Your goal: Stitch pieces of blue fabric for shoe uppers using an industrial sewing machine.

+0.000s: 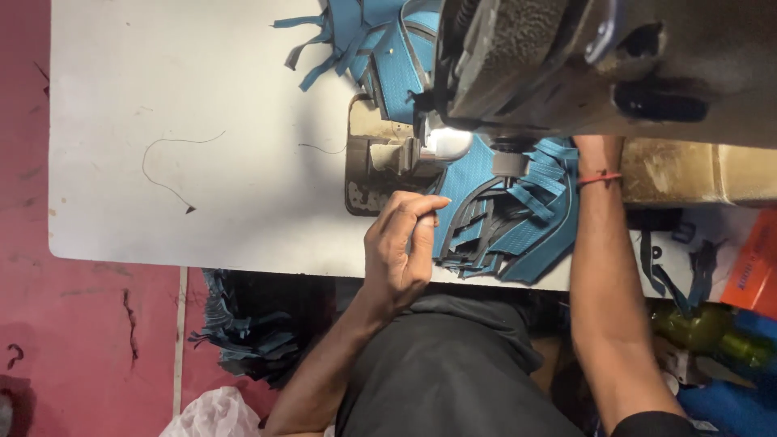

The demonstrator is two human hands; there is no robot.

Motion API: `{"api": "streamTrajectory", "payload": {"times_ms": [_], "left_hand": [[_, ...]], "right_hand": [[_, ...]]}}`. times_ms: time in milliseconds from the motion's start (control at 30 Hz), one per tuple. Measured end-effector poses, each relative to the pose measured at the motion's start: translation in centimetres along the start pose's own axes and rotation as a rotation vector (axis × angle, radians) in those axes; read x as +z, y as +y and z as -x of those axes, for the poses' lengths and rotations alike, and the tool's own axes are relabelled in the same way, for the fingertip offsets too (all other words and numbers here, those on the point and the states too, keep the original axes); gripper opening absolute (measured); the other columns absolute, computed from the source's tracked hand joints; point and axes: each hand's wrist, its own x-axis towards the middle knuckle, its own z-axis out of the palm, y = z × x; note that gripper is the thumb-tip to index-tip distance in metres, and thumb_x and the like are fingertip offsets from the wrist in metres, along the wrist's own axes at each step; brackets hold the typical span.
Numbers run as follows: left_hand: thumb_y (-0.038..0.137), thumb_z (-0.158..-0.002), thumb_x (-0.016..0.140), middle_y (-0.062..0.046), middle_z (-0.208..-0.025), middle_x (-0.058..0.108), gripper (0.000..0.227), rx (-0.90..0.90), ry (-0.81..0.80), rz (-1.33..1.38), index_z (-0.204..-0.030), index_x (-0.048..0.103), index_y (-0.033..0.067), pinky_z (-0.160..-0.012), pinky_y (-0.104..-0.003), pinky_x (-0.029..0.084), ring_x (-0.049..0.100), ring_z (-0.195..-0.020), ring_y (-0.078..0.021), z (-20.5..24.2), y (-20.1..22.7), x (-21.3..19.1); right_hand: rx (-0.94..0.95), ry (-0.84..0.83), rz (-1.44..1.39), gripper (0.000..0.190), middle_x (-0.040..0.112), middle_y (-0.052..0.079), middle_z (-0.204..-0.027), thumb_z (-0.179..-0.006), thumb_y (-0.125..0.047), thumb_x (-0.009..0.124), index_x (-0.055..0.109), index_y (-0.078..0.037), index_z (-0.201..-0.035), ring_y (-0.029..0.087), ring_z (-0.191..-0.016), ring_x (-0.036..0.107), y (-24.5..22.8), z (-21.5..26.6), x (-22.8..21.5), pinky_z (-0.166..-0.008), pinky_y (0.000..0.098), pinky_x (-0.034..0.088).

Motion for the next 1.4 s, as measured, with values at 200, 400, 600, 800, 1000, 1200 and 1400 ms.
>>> {"api": "streamTrajectory", "payload": {"times_ms": [200, 400, 600, 800, 1000, 1200, 1400], "left_hand": [[-0.005, -0.104, 0.048, -0.008, -0.099, 0.062, 0.023, -0.058, 0.004, 0.039, -0.119, 0.065, 0.0004, -0.071, -0.029, 0.054, 0.064, -0.083, -0.0152, -0.1, -1.3, -0.4], [-0.004, -0.106, 0.051, -0.007, -0.096, 0.062, 0.020, -0.017, 0.017, 0.032, -0.120, 0.064, 0.0013, -0.071, -0.028, 0.054, 0.063, -0.083, -0.0144, 0.0, -1.9, 0.0], [-0.001, -0.106, 0.055, -0.006, -0.090, 0.062, 0.019, -0.039, 0.034, 0.002, -0.121, 0.066, 0.0031, -0.068, -0.029, 0.053, 0.063, -0.077, -0.0135, 0.3, -2.1, 0.3], [0.006, -0.108, 0.059, -0.009, -0.099, 0.072, 0.019, -0.039, 0.027, 0.042, -0.126, 0.065, 0.0031, -0.066, -0.027, 0.056, 0.070, -0.077, -0.0120, 0.3, -1.1, 1.9], [0.004, -0.105, 0.060, -0.008, -0.091, 0.068, 0.019, -0.090, -0.008, 0.057, -0.122, 0.069, 0.0013, -0.059, -0.028, 0.052, 0.064, -0.066, -0.0112, 0.8, -0.3, 1.7], [0.002, -0.105, 0.062, -0.007, -0.088, 0.066, 0.016, -0.052, -0.017, 0.049, -0.120, 0.069, 0.0019, -0.059, -0.026, 0.052, 0.065, -0.069, -0.0097, 1.0, 0.0, 2.2], [-0.002, -0.104, 0.064, -0.007, -0.089, 0.067, 0.018, 0.069, -0.017, 0.028, -0.120, 0.069, 0.0033, -0.065, -0.029, 0.051, 0.064, -0.074, -0.0152, 0.8, 1.0, 2.7]], "right_hand": [[-0.053, 0.019, 0.102, 0.022, 0.068, 0.024, -0.111, -0.105, -0.015, 0.063, 0.066, 0.005, -0.115, 0.040, -0.100, 0.064, 5.5, -0.7, 3.5, -0.089, 0.0493, 0.050], [-0.096, 0.044, 0.212, 0.024, 0.066, 0.023, -0.111, -0.105, -0.016, 0.061, 0.064, 0.006, -0.115, 0.038, -0.099, 0.062, 8.9, 0.6, 4.7, -0.088, 0.0482, 0.048], [-0.072, 0.324, 0.066, 0.025, 0.068, 0.027, -0.106, -0.105, -0.019, 0.077, 0.071, 0.004, -0.113, 0.046, -0.094, 0.062, -10.8, 5.6, -10.1, -0.080, 0.0529, 0.048], [0.009, -0.108, -0.089, 0.039, 0.064, 0.030, -0.118, -0.094, 0.003, 0.065, 0.063, 0.009, -0.132, 0.046, -0.107, 0.064, -14.1, 9.9, -13.0, -0.094, 0.0517, 0.050], [-0.135, 0.117, -0.138, 0.026, 0.068, 0.027, -0.130, -0.097, 0.004, 0.070, 0.067, 0.009, -0.122, 0.044, -0.121, 0.067, -15.2, 10.6, -13.9, -0.105, 0.0446, 0.054], [-0.111, 0.345, -0.066, 0.030, 0.069, 0.021, -0.129, -0.095, 0.005, 0.077, 0.069, 0.005, -0.124, 0.036, -0.120, 0.070, -16.7, 12.1, -16.6, -0.105, 0.0400, 0.057], [-0.110, 0.348, -0.082, 0.030, 0.069, 0.018, -0.131, -0.094, 0.004, 0.073, 0.069, 0.006, -0.124, 0.031, -0.123, 0.069, -17.7, 12.6, -18.3, -0.108, 0.0386, 0.056]]}}
